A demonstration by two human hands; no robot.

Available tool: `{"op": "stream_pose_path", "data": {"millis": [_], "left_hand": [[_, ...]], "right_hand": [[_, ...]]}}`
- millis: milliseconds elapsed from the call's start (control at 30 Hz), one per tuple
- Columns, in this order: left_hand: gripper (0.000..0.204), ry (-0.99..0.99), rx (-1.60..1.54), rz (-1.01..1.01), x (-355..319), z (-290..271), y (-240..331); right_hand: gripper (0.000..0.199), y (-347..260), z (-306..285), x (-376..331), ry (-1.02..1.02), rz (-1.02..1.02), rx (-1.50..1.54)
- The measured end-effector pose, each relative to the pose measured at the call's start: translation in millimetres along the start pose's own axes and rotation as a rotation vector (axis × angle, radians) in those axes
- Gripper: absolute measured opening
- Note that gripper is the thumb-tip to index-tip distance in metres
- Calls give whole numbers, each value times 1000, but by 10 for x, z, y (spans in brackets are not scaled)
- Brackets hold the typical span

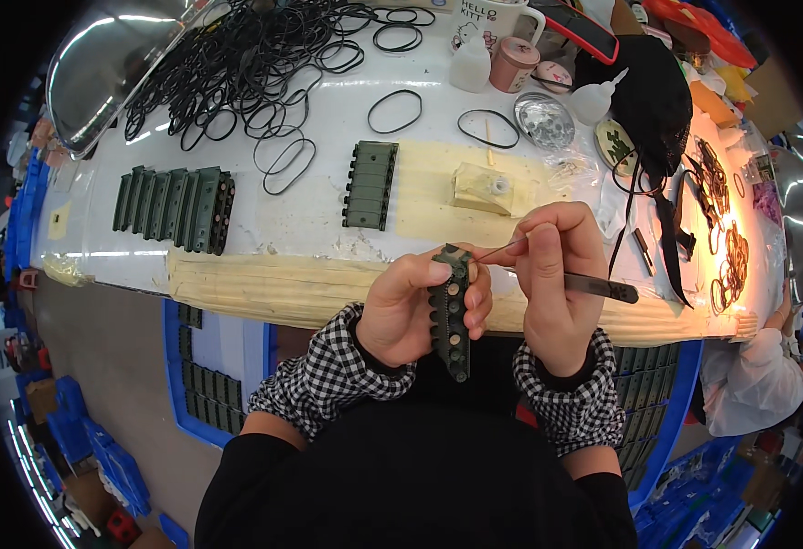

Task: Assembling small green plastic components using tweezers and a metal pick on a factory workbench.

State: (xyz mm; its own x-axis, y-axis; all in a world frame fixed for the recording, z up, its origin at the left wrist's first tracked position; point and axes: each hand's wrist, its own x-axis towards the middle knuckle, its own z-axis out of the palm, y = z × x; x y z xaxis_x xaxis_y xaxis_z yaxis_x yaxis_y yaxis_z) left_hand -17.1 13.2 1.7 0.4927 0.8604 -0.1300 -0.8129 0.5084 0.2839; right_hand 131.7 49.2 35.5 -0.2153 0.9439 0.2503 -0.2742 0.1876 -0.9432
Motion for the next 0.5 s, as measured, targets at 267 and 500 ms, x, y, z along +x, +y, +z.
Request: {"op": "stream_pose_path", "data": {"millis": [267,500], "left_hand": [[27,-62,-37,14,2,-73,-9],[27,-73,-57,14,8,-90,-21]], "right_hand": [[18,-43,24,3,-12,41,-37],[17,-34,10,12,-19,47,-55]]}}
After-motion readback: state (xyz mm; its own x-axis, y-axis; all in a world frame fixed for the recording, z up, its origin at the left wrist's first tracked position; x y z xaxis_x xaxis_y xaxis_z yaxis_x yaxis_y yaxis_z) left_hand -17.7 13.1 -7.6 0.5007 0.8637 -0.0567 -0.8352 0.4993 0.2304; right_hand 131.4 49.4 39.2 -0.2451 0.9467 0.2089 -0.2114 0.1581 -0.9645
